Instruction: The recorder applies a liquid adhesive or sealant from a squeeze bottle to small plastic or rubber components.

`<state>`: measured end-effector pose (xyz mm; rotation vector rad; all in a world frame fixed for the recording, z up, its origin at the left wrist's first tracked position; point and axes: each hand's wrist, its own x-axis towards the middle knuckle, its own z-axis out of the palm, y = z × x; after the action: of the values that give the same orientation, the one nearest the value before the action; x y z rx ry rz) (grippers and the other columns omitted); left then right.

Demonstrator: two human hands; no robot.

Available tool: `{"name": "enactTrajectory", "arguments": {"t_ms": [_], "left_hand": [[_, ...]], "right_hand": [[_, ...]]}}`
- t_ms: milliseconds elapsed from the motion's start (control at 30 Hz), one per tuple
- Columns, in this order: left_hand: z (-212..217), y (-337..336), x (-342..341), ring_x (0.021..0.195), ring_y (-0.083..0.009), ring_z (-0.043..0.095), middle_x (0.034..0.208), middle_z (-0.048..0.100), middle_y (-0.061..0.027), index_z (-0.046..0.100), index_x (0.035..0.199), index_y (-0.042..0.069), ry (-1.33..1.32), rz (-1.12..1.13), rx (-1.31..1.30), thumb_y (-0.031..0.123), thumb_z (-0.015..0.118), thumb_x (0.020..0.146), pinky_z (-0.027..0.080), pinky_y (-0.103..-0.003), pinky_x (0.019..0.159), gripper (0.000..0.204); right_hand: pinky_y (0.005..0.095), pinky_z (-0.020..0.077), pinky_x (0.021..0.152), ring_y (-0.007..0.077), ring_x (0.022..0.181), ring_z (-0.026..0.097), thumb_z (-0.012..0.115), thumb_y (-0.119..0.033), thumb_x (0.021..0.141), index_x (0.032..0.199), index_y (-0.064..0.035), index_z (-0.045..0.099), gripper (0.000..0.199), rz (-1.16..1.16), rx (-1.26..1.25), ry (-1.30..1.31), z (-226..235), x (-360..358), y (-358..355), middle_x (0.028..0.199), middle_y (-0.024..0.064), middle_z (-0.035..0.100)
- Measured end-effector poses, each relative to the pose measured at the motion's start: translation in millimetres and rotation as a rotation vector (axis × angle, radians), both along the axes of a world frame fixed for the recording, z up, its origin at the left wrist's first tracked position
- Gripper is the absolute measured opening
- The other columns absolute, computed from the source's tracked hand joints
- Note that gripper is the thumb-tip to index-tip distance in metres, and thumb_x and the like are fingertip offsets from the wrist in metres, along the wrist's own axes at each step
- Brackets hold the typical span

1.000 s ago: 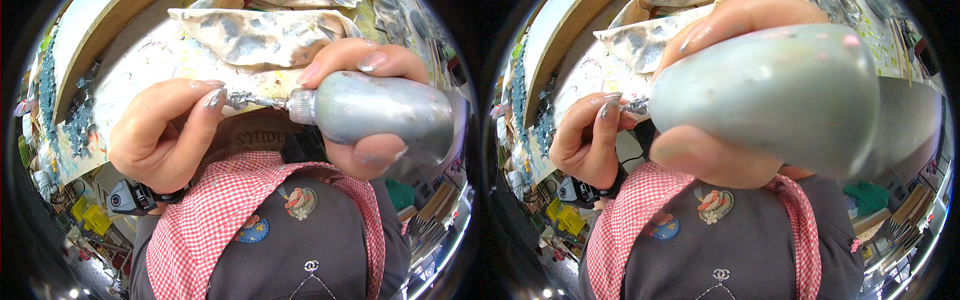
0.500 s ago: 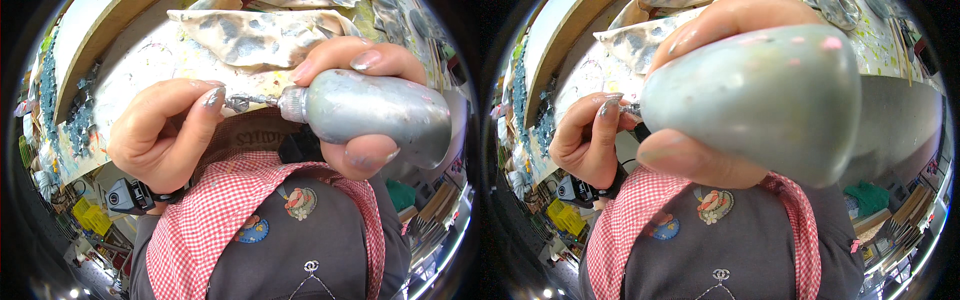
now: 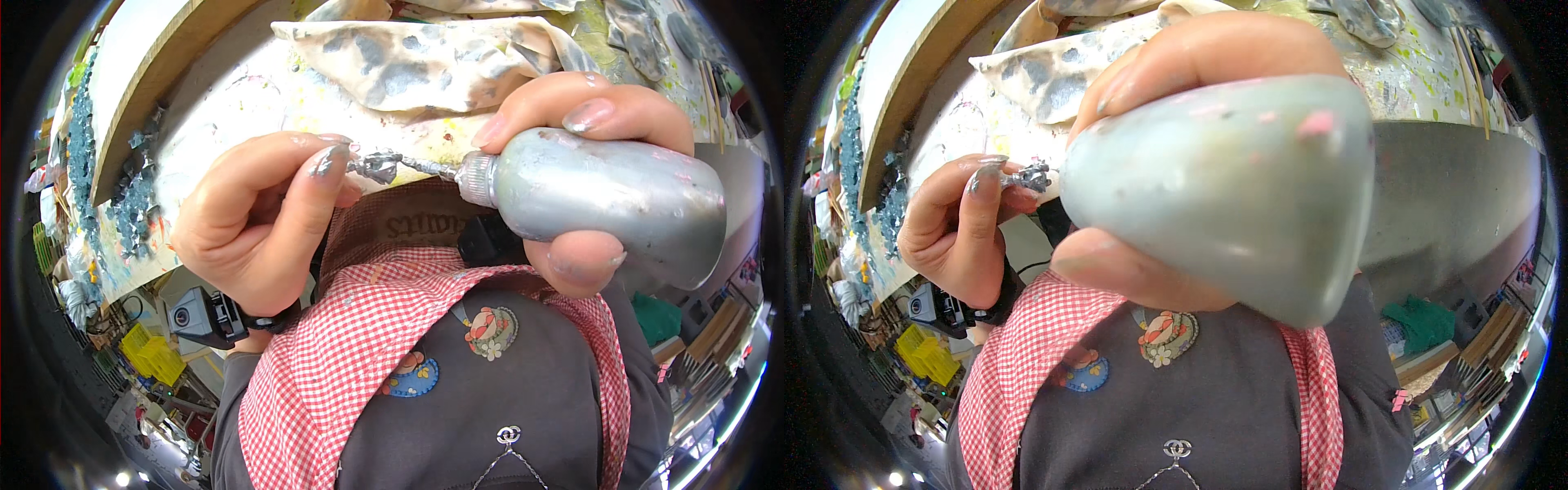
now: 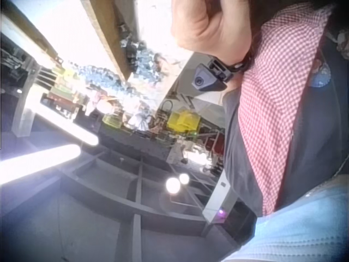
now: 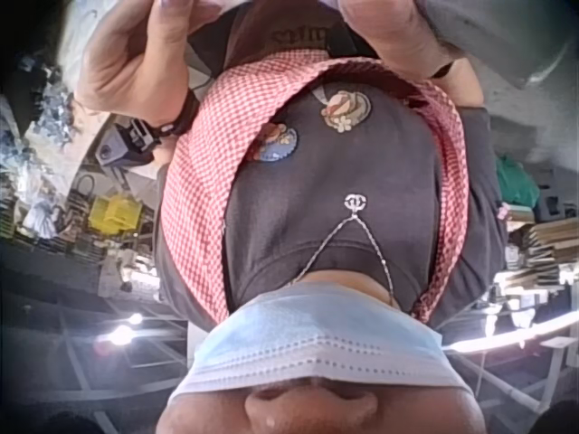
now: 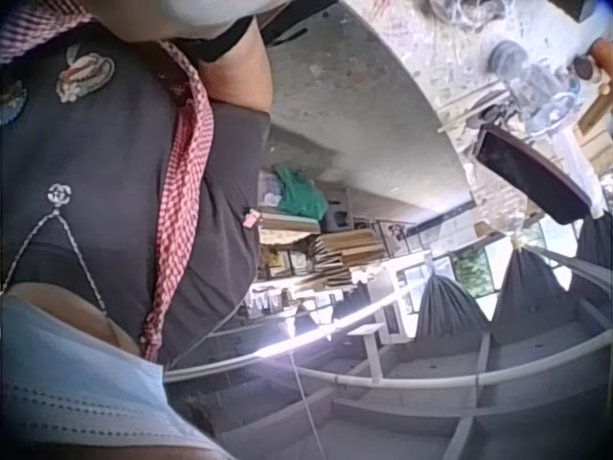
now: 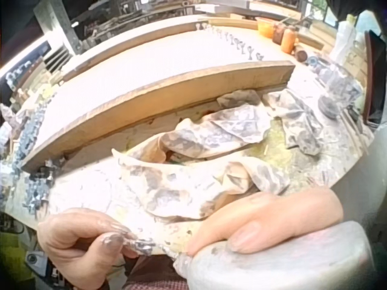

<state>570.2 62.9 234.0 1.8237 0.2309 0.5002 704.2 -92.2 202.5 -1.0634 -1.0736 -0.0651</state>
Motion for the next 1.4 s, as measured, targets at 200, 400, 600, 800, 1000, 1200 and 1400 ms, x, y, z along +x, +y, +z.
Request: {"name": "enactTrajectory", "arguments": {"t_ms": [200, 400, 600, 800, 1000, 1200, 1400], "left_hand": [[-5.6, 4.0, 0.5, 0.076, -0.0213, 0.062, 0.089, 0.059, -0.0206, 0.056, 0.090, -0.007, -0.084, -0.061, -0.019, -0.008, 0.052, 0.078, 0.055, -0.029, 0.061, 0.013], [-6.0, 5.0, 4.9, 0.082, -0.0210, 0.061, 0.089, 0.060, -0.0183, 0.057, 0.089, -0.007, -0.149, -0.077, 0.037, -0.015, 0.056, 0.071, 0.052, -0.027, 0.068, 0.020], [-5.6, 6.8, 3.7, 0.086, -0.0247, 0.059, 0.089, 0.060, -0.0224, 0.056, 0.089, -0.006, -0.126, -0.104, 0.137, -0.013, 0.053, 0.075, 0.049, -0.030, 0.073, 0.016], [-5.8, 5.3, 2.2, 0.084, -0.0252, 0.060, 0.091, 0.058, -0.0223, 0.055, 0.090, -0.007, -0.124, -0.112, 0.048, -0.013, 0.051, 0.076, 0.054, -0.030, 0.067, 0.016], [-5.2, 7.1, -1.9, 0.076, -0.0240, 0.061, 0.093, 0.056, -0.0218, 0.055, 0.093, -0.008, -0.054, -0.128, 0.092, -0.013, 0.049, 0.077, 0.057, -0.032, 0.063, 0.018], [-5.5, 3.5, 3.5, 0.074, -0.0192, 0.062, 0.087, 0.060, -0.0162, 0.058, 0.090, -0.006, -0.091, -0.079, 0.064, -0.016, 0.055, 0.070, 0.051, -0.023, 0.064, 0.022], [-6.5, 4.8, 1.9, 0.074, -0.0185, 0.062, 0.087, 0.061, -0.0154, 0.059, 0.089, -0.006, -0.088, -0.064, 0.072, -0.016, 0.056, 0.070, 0.050, -0.023, 0.064, 0.022]], "right_hand": [[0.0216, 0.0425, 0.050, 0.0210, 0.052, 0.051, 0.051, -0.043, 0.083, 0.108, 0.0037, 0.030, 0.057, 0.290, 0.198, 0.048, -5.9, 6.0, 1.7, 0.083, 0.0251, 0.052], [0.0227, 0.0436, 0.050, 0.0207, 0.054, 0.051, 0.041, -0.050, 0.084, 0.107, 0.0031, 0.030, 0.059, 0.142, 0.164, -0.005, -8.1, 9.4, 4.2, 0.077, 0.0227, 0.053], [0.0264, 0.0447, 0.059, 0.0219, 0.059, 0.053, 0.042, -0.052, 0.083, 0.107, 0.0017, 0.031, 0.060, 0.229, 0.181, 0.042, -9.8, 13.2, 7.4, 0.074, 0.0217, 0.054], [0.0268, 0.0446, 0.060, 0.0226, 0.061, 0.054, 0.045, -0.051, 0.082, 0.107, 0.0021, 0.031, 0.060, 0.186, 0.031, -0.057, -3.6, 16.4, 2.3, 0.075, 0.0225, 0.055], [0.0250, 0.0444, 0.054, 0.0227, 0.058, 0.054, 0.042, -0.050, 0.083, 0.106, 0.0033, 0.031, 0.060, 0.122, 0.190, -0.014, -11.0, 9.8, 8.3, 0.073, 0.0226, 0.054], [0.0238, 0.0439, 0.052, 0.0224, 0.055, 0.053, 0.043, -0.050, 0.083, 0.107, 0.0037, 0.030, 0.060, 0.177, 0.148, -0.114, -7.6, 19.1, 6.8, 0.074, 0.0228, 0.054], [0.0237, 0.0430, 0.047, 0.0219, 0.053, 0.051, 0.045, -0.048, 0.084, 0.110, 0.0042, 0.029, 0.060, 0.173, 0.251, 0.121, -3.0, -3.7, 10.3, 0.078, 0.0239, 0.054]]}}
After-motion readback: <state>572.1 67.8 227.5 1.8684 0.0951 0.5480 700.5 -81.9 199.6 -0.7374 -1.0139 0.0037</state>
